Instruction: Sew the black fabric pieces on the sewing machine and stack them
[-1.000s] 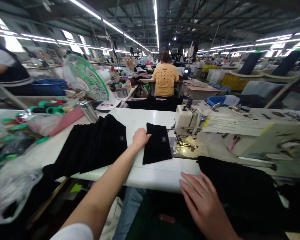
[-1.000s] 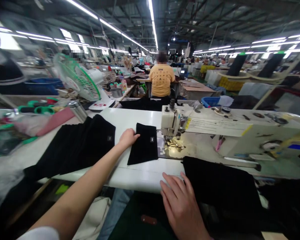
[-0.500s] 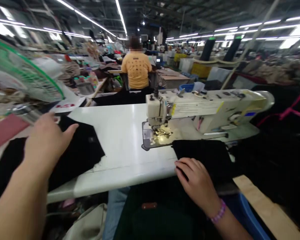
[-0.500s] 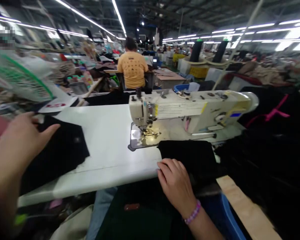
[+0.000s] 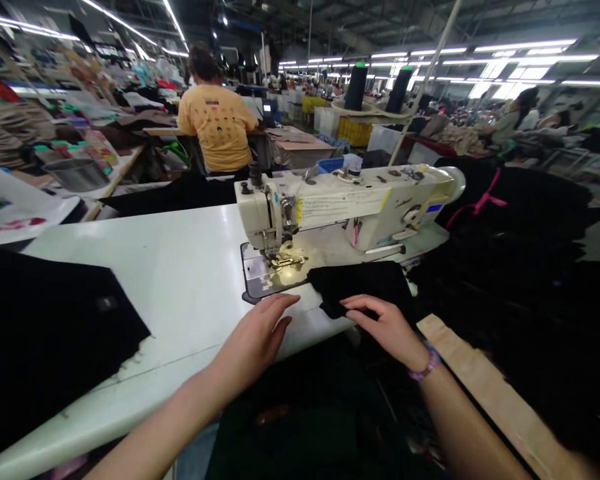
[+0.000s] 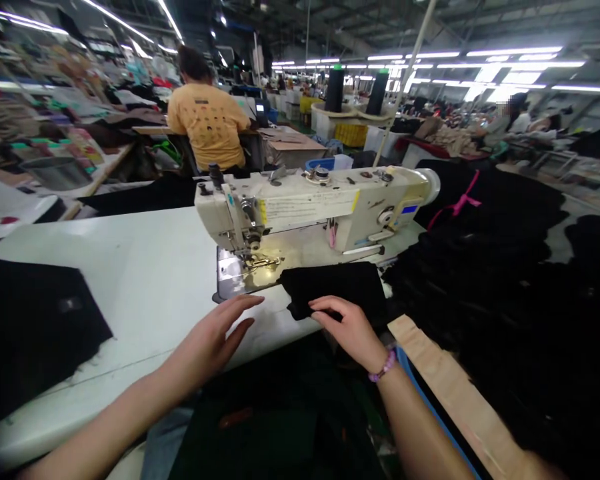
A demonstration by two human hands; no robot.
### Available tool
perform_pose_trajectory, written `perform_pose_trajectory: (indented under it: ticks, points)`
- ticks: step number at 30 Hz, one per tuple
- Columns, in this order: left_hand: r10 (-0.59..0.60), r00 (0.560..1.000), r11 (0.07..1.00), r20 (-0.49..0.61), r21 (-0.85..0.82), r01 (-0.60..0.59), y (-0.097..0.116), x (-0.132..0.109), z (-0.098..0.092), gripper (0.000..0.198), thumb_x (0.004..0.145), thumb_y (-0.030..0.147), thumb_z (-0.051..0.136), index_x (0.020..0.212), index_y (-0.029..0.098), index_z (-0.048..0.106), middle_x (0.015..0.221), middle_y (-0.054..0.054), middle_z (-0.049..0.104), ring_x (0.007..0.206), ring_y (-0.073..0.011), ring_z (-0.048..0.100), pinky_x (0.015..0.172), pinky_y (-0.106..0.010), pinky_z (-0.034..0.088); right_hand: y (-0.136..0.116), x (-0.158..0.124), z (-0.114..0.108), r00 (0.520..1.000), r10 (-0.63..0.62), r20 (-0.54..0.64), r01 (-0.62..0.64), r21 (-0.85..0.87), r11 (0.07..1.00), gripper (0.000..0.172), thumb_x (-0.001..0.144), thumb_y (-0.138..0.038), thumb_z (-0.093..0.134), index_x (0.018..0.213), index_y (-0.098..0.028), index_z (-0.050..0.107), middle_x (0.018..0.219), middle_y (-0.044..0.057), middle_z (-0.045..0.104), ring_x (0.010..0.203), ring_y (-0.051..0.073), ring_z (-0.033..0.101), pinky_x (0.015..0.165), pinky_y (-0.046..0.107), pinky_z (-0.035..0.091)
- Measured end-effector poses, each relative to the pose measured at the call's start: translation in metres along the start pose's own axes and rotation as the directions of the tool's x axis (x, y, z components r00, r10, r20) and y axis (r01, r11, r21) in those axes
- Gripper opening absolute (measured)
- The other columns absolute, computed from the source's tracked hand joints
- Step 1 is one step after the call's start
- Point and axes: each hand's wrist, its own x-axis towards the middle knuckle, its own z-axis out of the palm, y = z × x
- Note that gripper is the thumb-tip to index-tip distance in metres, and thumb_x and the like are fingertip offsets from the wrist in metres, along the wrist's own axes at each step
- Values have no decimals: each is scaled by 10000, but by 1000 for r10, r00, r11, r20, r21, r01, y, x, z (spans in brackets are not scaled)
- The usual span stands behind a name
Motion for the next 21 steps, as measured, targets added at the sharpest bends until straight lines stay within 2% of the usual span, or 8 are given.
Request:
perform_pose_trajectory:
  ticks: [2,5,8,10,13,17,21]
  points:
    - [65,998,998,0,-3,-65,1,19,11,429,944,100,392,1339,174,544,1321,-133,641,1207,-232,622,1020,-416,537,1,3,-3,998,-22,64,21,4,1000,128,918,-276,628,924,-232,748,1061,60,763,1022,222,709,955,402,558]
    - [178,982,983,67,36,-180,-4,48,26,519,876,0,398,1339,164,564,1391,-140,594,1287,-250,555,1068,-452,496,2,3,-2,978,-156,141,178,-161,971,148,882,-229,678,1013,-245,746,1144,71,739,1109,241,662,990,440,537]
    - [222,962,974,156,16,-227,-13,68,39,449,859,-3,439,1223,149,653,1304,-149,643,1236,-264,582,1043,-452,507,1,1,4,955,-244,170,285,-289,914,182,903,-187,632,1041,-240,738,1148,88,734,1100,247,653,965,453,546]
    - [225,960,974,165,-17,-225,-19,77,45,375,871,19,462,1136,150,692,1180,-138,687,1129,-246,633,991,-412,534,0,1,6,971,-212,108,233,-236,944,163,917,-189,600,979,-233,744,1082,81,751,1048,233,672,952,431,548]
    - [222,967,975,128,-50,-217,-25,85,45,307,880,51,496,1076,155,708,1103,-129,693,1048,-233,653,953,-389,542,-2,4,5,996,-69,-59,65,-73,995,142,917,-254,590,926,-214,727,1025,73,755,974,212,696,900,377,562]
    - [186,982,978,16,-101,-183,-21,97,39,228,889,99,547,1033,181,702,1103,-108,697,1048,-228,653,963,-388,530,-5,17,-9,969,30,-245,-25,25,999,232,940,-375,563,964,-185,694,904,68,760,816,195,717,749,322,586]
    - [114,987,979,-110,-158,-130,-6,113,33,220,956,179,492,1073,181,678,1052,-94,723,1022,-213,671,941,-362,533,-13,32,-31,922,39,-386,-13,70,997,290,938,-445,556,980,-194,694,968,65,757,896,206,704,824,334,562]
